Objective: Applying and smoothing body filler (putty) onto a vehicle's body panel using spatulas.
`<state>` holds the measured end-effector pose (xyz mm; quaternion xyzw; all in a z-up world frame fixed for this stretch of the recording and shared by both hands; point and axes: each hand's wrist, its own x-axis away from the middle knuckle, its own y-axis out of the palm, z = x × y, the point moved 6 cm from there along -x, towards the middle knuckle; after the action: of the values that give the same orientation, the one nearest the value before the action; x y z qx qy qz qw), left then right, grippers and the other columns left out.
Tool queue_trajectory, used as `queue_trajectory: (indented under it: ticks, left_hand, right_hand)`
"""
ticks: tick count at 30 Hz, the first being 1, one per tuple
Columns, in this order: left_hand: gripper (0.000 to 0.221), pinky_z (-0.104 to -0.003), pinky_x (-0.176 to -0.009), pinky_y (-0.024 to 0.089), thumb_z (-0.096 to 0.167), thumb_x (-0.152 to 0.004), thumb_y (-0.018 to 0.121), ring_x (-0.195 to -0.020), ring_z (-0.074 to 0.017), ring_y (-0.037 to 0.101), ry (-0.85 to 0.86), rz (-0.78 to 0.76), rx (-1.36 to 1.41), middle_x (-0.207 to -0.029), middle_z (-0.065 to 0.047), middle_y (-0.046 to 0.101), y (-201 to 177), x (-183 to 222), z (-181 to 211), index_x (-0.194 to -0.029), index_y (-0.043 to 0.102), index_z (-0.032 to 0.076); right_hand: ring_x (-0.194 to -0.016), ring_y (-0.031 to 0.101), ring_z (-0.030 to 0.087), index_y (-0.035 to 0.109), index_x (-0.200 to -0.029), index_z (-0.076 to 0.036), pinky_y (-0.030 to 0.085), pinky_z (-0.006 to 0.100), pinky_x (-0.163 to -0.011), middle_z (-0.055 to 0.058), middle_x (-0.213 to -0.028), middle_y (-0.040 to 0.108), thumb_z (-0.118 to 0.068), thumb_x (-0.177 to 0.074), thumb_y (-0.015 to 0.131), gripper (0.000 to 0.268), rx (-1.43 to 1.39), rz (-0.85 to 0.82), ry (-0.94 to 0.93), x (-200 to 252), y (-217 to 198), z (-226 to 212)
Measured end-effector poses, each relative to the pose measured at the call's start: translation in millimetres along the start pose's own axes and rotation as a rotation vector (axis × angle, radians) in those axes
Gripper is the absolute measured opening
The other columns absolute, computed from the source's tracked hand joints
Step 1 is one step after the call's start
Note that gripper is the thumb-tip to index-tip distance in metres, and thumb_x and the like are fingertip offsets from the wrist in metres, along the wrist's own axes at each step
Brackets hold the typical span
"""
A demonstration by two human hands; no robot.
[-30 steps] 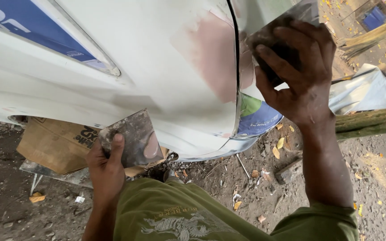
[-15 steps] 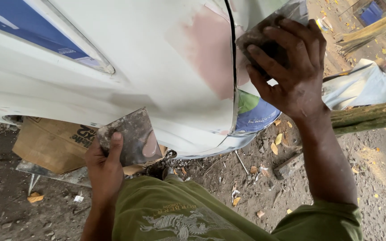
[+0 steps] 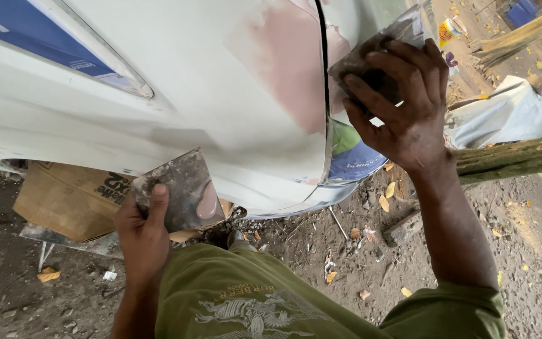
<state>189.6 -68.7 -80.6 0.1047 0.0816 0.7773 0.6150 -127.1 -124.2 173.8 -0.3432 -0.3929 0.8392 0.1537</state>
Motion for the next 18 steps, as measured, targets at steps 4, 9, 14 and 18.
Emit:
queue_trajectory:
  ticks: [4, 9, 14, 18]
  left_hand:
    - [0.032, -0.027, -0.072, 0.052, 0.033, -0.107, 0.064, -0.081, -0.0080, 0.064, 0.050, -0.015, 0.040, -0.094, -0.002, 0.072, 3, 1, 7, -0.112, 0.067, 0.002]
    - [0.032, -0.029, -0.067, 0.049, 0.033, -0.108, 0.064, -0.074, -0.0100, 0.059, -0.004, -0.001, 0.017, -0.088, -0.003, 0.069, -3, 1, -14, -0.110, 0.067, 0.001]
    - [0.031, -0.028, -0.074, 0.051, 0.032, -0.108, 0.065, -0.083, -0.0087, 0.062, 0.038, -0.024, 0.078, -0.096, -0.002, 0.070, 1, 1, -7, -0.113, 0.065, 0.001]
    - [0.031, -0.028, -0.073, 0.053, 0.032, -0.107, 0.064, -0.083, -0.0094, 0.065, 0.019, -0.012, 0.049, -0.095, -0.003, 0.071, 1, 0, -8, -0.113, 0.066, 0.002]
  right_hand:
    - [-0.144, 0.051, 0.035, 0.076, -0.129, -0.016, 0.035, 0.060, -0.127, 0.010, -0.146, 0.059, -0.020, -0.098, 0.082, 0.032, 0.014, -0.011, 0.006, 7, 4, 0]
    - [-0.144, 0.050, 0.034, 0.076, -0.133, -0.018, 0.034, 0.060, -0.127, 0.010, -0.146, 0.059, -0.021, -0.098, 0.082, 0.035, 0.030, -0.019, 0.004, 15, 9, 1]
    - [-0.143, 0.050, 0.033, 0.077, -0.134, -0.019, 0.034, 0.059, -0.127, 0.010, -0.144, 0.059, -0.024, -0.099, 0.083, 0.036, 0.031, -0.020, -0.007, 23, 13, 1]
    - [-0.142, 0.051, 0.033, 0.077, -0.134, -0.018, 0.034, 0.059, -0.126, 0.010, -0.143, 0.059, -0.026, -0.100, 0.084, 0.035, 0.022, -0.034, 0.003, 25, 11, -2]
